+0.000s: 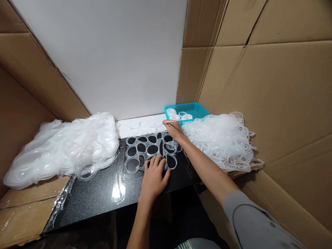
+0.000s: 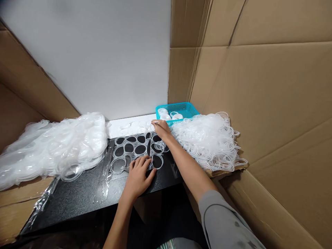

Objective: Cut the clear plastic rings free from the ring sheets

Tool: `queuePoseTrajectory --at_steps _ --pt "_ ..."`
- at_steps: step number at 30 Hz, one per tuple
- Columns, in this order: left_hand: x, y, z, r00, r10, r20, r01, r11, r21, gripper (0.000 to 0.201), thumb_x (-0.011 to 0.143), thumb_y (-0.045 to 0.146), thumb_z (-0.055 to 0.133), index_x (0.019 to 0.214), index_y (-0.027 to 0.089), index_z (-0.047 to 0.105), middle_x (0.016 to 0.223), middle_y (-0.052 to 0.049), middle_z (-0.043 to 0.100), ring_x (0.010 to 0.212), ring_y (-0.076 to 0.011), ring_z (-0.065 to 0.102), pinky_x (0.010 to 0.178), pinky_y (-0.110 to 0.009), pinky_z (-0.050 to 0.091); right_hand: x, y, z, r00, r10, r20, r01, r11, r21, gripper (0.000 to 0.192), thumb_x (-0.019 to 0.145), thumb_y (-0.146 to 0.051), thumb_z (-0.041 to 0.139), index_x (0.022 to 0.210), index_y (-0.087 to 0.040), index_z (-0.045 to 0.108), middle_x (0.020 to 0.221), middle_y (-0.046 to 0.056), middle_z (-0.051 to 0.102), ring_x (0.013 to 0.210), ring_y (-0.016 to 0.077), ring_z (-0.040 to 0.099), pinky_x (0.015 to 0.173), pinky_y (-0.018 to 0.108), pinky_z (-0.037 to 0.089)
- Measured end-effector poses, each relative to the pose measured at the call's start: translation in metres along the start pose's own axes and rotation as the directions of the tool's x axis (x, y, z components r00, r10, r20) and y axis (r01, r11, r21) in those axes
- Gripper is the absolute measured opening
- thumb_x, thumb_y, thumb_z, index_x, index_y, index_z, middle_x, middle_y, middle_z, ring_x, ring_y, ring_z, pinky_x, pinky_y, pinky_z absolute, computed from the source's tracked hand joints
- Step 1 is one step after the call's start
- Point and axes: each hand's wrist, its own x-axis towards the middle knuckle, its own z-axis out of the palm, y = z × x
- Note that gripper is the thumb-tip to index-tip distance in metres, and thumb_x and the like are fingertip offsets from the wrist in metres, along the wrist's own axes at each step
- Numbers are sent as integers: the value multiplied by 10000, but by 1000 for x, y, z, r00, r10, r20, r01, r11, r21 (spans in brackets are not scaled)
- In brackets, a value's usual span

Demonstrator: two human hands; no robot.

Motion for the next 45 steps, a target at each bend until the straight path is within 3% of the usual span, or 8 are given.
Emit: queuePoseTrajectory --at_steps 5,12,15,17,22,32,38,45 --pt "-6 4 -6 993 90 70 -80 989 -128 419 1011 416 593 1393 244 588 1521 -94 592 1454 -294 484 1205 -538 375 -2 -13 10 998 -31 -58 39 989 143 279 1029 -310 557 1077 -223 818 1149 94 797 1146 254 716 1097 383 494" --pt "-9 5 -8 994 90 59 -79 984 -159 388 970 387 649 1323 226 639 1516 -92 600 1462 -296 480 1216 -525 391 14 -31 -16 960 39 -277 15 982 190 304 1040 -298 532 1117 -204 810 1190 111 786 1177 267 694 1121 436 498" --pt "-6 0 -8 998 45 -45 -52 982 -179 344 1008 408 597 1296 230 658 1452 -93 639 1377 -277 551 1164 -494 448 -8 -47 -7 996 -88 22 78 955 285 242 1018 -312 598 1085 -240 820 1104 73 810 1113 251 725 1058 410 537" --pt "-5 -7 -9 992 -25 -125 5 988 -156 315 1050 394 515 1258 220 676 1392 -105 664 1318 -270 588 1130 -494 467 -31 -54 8 955 -139 264 47 944 326 188 991 -292 646 1018 -248 827 1071 51 817 1089 237 739 1027 373 541" --pt "-11 -21 -10 985 -103 -136 103 995 -7 280 1026 335 535 1246 236 678 1386 -111 665 1302 -304 602 1090 -533 477 -71 -51 32 898 -28 440 -165 904 394 123 936 -255 697 919 -191 801 962 41 814 918 192 761 924 308 549" --pt "-13 -21 -5 985 -115 -132 124 990 62 315 1012 357 548 1285 263 673 1443 -96 653 1354 -324 576 1110 -531 464 -73 -47 23 908 -48 416 -147 893 424 79 903 -243 727 891 -200 792 994 32 811 968 205 753 953 316 534" --pt "-12 -21 -6 986 -143 -85 150 985 82 344 1022 355 534 1335 258 642 1472 -95 634 1364 -322 554 1106 -542 450 -79 -41 27 913 -139 384 -1 940 342 115 961 -272 695 941 -233 802 1059 36 818 1073 221 749 1069 354 491" --pt "-9 -24 -6 986 -158 -57 163 982 91 367 1021 372 529 1359 268 627 1478 -90 618 1378 -326 511 1131 -569 409 -75 -33 35 842 -366 397 297 928 226 264 952 -111 640 1157 -198 783 1233 112 780 1157 266 713 1067 425 505"
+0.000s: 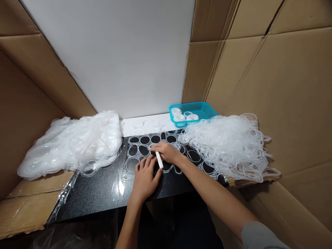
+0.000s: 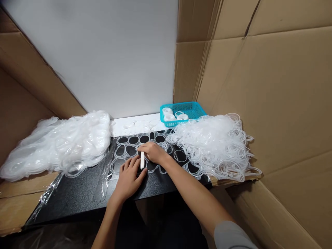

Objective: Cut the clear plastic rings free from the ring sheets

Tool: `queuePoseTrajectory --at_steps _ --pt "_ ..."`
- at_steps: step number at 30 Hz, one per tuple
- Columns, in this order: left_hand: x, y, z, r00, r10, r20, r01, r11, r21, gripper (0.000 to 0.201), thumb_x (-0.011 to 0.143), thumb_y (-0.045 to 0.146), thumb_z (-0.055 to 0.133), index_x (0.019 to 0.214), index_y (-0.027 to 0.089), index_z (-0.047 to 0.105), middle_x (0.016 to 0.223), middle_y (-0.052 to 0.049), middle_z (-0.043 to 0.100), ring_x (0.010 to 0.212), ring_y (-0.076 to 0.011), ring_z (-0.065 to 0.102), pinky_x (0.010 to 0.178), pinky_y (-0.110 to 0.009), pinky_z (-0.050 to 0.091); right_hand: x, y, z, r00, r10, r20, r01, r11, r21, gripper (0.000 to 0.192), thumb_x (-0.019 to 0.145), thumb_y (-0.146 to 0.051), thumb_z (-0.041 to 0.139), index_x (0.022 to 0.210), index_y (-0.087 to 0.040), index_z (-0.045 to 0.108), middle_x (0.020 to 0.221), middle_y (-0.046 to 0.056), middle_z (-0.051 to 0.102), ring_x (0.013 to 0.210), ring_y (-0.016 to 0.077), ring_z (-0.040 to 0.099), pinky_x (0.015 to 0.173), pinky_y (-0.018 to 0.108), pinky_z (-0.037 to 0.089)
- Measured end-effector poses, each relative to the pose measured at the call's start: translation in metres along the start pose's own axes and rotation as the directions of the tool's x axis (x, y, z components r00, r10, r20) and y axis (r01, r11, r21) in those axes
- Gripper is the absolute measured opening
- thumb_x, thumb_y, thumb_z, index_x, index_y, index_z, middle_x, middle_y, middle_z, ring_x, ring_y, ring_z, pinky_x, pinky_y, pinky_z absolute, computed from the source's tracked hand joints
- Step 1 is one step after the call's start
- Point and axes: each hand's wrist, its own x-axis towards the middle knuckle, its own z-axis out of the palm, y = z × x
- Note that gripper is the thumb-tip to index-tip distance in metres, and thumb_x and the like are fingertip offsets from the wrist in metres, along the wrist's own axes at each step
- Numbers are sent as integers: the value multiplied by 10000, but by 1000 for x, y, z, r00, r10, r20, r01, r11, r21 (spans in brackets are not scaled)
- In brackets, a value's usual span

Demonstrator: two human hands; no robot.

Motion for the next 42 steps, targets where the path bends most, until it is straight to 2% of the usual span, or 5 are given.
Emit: queuePoseTrajectory --at_steps 5,15,23,30,42 --pt "-4 2 -2 999 -4 -49 0 997 -79 296 1013 356 543 1266 266 669 1406 -80 656 1327 -305 552 1110 -536 437 4 -7 -1 983 109 -146 -82 980 180 231 1014 -263 613 1125 -210 809 1259 112 763 1183 236 706 1060 395 526" --pt "-9 3 -3 999 -18 -43 12 990 -137 283 1019 331 545 1268 262 661 1426 -60 655 1343 -299 548 1120 -523 434 -2 -13 -16 953 295 68 -300 886 354 149 914 -297 695 962 -177 770 979 52 776 874 192 699 838 322 545" --pt "-10 3 -3 1000 -11 -15 9 991 -130 306 1024 341 549 1305 260 639 1459 -59 631 1366 -304 520 1140 -525 417 -8 -9 -16 976 219 0 -208 923 324 395 1068 -415 456 919 -173 730 1034 86 722 946 206 677 929 352 538" --pt "-8 4 -5 1000 1 11 0 992 -127 327 1037 356 539 1331 241 625 1477 -71 612 1369 -306 505 1144 -537 416 -13 -7 -17 968 247 -46 -210 898 386 214 974 -362 650 925 -184 758 1019 65 766 960 214 711 939 351 546" --pt "-8 4 -4 1000 26 -10 -27 991 -133 302 1041 350 544 1301 235 645 1453 -72 632 1356 -314 496 1134 -541 426 -17 -9 -16 985 162 -62 -141 954 264 181 1005 -291 624 954 -212 779 1023 52 788 1006 218 732 1009 377 539"
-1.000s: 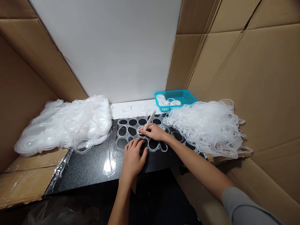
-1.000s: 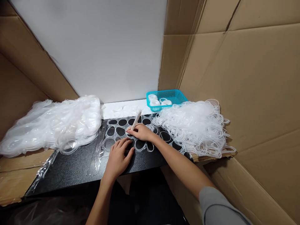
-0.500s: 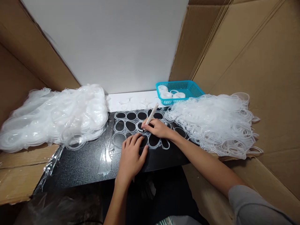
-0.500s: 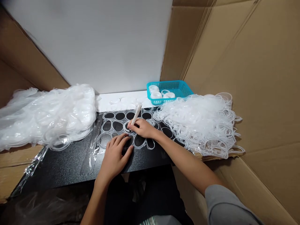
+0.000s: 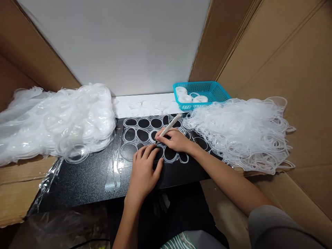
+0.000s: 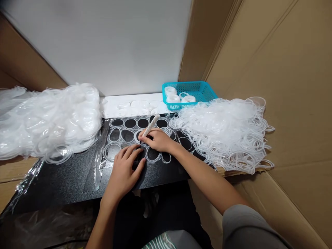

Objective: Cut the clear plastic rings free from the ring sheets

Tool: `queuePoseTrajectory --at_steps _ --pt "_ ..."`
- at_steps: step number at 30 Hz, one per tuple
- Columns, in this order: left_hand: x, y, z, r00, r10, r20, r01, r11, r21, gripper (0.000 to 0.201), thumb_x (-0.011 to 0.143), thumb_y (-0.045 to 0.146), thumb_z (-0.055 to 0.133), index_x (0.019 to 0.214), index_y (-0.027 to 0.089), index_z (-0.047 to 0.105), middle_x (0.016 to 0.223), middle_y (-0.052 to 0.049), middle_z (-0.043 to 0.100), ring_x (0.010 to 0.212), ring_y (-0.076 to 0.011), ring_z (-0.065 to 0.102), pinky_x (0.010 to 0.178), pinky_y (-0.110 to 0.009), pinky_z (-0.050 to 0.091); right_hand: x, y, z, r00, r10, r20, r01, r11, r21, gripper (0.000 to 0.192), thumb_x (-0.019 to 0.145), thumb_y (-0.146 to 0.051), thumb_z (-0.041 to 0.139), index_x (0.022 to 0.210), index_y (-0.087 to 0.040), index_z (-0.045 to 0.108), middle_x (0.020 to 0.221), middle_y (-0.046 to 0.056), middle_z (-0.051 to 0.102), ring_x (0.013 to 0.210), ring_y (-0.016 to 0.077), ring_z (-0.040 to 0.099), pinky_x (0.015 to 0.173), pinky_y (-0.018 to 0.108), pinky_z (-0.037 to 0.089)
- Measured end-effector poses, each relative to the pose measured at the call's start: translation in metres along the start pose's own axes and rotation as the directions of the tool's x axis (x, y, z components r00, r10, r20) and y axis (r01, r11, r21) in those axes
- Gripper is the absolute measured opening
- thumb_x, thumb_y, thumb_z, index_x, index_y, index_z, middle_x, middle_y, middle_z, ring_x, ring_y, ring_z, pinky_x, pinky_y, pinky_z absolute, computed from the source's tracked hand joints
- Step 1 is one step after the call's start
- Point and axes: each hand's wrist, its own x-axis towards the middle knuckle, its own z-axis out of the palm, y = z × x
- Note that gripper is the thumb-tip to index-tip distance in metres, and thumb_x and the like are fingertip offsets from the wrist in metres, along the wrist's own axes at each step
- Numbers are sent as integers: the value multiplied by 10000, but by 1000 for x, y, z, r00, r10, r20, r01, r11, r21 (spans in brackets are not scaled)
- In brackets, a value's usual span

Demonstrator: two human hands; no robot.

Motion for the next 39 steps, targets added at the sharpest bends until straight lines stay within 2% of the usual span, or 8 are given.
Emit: queuePoseTrajectory --at_steps 6,16,21,27,33,39 --pt "0 0 0 1000 4 -5 -4 1000 4 300 1036 342 553 1300 236 646 1450 -67 637 1353 -314 499 1130 -536 432 -2 3 2 999 3 -51 -1 999 38 225 1012 -322 619 919 -206 788 1033 63 787 1010 221 739 1006 374 547" --pt "-1 0 0 1000 0 -15 0 1000 -9 297 1027 340 564 1291 240 655 1449 -66 639 1354 -318 512 1127 -538 441 -1 3 2 998 25 -53 -22 999 44 215 1001 -317 637 902 -203 790 1033 59 797 995 217 747 966 363 565" --pt "0 1 0 1000 -1 -13 1 1000 -12 295 1028 341 558 1289 243 654 1446 -67 642 1354 -318 516 1130 -544 441 -3 1 2 1000 0 -28 -1 1000 -19 196 1007 -295 626 955 -214 796 1045 53 803 1029 225 744 1034 393 536" --pt "0 0 0 1000 1 -16 -1 1000 -2 290 1023 341 560 1282 257 660 1440 -62 647 1353 -316 522 1125 -535 447 -4 2 3 999 -7 -38 6 1000 -20 211 1010 -303 616 964 -216 802 1048 55 801 1042 225 741 1051 395 528" --pt "0 0 -1 1000 1 -5 -1 1000 2 301 1030 339 539 1294 251 656 1453 -71 638 1359 -317 513 1129 -541 441 -3 2 3 998 27 -58 -25 999 40 225 997 -343 640 923 -206 802 1034 64 800 983 216 749 944 355 573" --pt "0 2 -1 1000 -5 -4 5 1000 0 296 1030 339 539 1289 258 657 1455 -69 637 1357 -318 512 1129 -544 433 -3 0 2 999 26 -34 -27 1000 -9 201 1001 -302 635 931 -221 806 1037 49 805 1022 221 746 1017 383 548"
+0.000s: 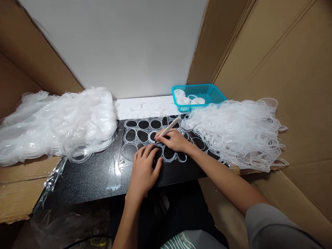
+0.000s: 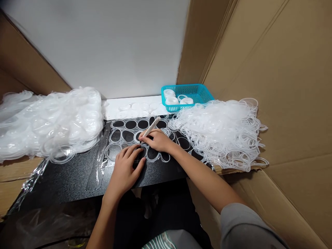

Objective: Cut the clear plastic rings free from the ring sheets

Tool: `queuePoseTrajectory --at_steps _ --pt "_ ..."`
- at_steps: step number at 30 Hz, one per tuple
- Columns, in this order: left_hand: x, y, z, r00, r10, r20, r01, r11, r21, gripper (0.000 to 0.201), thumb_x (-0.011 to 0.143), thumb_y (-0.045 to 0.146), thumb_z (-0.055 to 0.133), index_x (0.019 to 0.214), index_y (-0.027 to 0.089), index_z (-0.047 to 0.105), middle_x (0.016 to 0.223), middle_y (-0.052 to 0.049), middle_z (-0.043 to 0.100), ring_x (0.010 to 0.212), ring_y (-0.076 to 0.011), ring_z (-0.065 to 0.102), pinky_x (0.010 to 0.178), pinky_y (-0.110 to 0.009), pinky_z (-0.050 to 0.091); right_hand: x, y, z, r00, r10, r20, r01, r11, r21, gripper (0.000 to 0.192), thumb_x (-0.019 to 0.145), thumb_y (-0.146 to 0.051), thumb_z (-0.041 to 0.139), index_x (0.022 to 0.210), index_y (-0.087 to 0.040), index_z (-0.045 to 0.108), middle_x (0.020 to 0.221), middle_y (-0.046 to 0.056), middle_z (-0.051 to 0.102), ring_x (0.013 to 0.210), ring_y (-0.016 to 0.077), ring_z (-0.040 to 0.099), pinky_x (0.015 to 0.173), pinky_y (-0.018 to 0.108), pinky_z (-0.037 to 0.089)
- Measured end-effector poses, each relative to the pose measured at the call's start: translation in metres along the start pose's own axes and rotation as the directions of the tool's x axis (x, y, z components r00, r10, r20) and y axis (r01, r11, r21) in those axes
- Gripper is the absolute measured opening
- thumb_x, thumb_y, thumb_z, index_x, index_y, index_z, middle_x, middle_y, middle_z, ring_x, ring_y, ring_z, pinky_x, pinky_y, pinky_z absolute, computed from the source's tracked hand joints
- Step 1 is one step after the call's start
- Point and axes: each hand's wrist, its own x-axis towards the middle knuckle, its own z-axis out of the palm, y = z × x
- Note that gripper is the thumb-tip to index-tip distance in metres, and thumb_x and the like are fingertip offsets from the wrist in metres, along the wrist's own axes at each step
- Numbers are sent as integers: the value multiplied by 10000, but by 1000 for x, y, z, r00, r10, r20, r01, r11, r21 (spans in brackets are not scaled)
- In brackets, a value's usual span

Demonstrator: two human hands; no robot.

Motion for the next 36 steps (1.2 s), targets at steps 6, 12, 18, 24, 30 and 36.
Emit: queuePoseTrajectory --at_steps 6,12,18,24,30,36 --pt "-1 0 -1 1000 -2 16 2 1000 2 297 1040 336 530 1300 247 644 1470 -67 622 1370 -310 495 1137 -537 417 0 0 0 1000 0 -25 1 1000 11 222 1005 -305 627 899 -209 797 1029 55 802 1003 213 745 992 363 556" --pt "0 0 0 1000 3 11 -3 1000 5 299 1041 335 523 1300 245 641 1468 -71 623 1369 -309 497 1135 -528 416 0 0 -1 999 -44 -11 43 999 -24 211 1003 -294 622 908 -214 792 1021 50 800 998 218 739 999 376 546" --pt "2 1 1 999 -13 39 10 997 72 334 1041 365 515 1340 255 617 1503 -65 599 1377 -333 476 1137 -546 405 -2 0 -2 982 -157 103 169 979 -115 226 1043 -290 563 1040 -222 779 1078 60 787 1006 203 726 926 346 548" --pt "3 2 3 999 -11 36 7 994 106 361 1040 367 504 1370 255 598 1500 -79 598 1374 -341 484 1134 -555 402 -4 -1 3 941 -256 223 323 875 -360 251 1038 -246 563 1203 -217 750 1304 139 744 1154 260 714 988 436 499" --pt "1 2 2 1000 5 13 -7 996 93 331 1040 342 506 1331 237 623 1475 -86 616 1363 -337 501 1131 -550 406 7 -2 7 981 -167 96 185 957 -223 281 1070 -262 516 1051 -209 791 1077 72 819 1015 223 762 937 373 539" --pt "0 3 2 999 22 24 -24 993 112 327 1042 329 484 1322 233 623 1446 -90 629 1353 -336 503 1122 -551 410 24 -1 -4 956 -239 168 276 927 -255 281 1060 -263 521 1067 -207 796 1083 76 818 994 226 757 915 367 546"
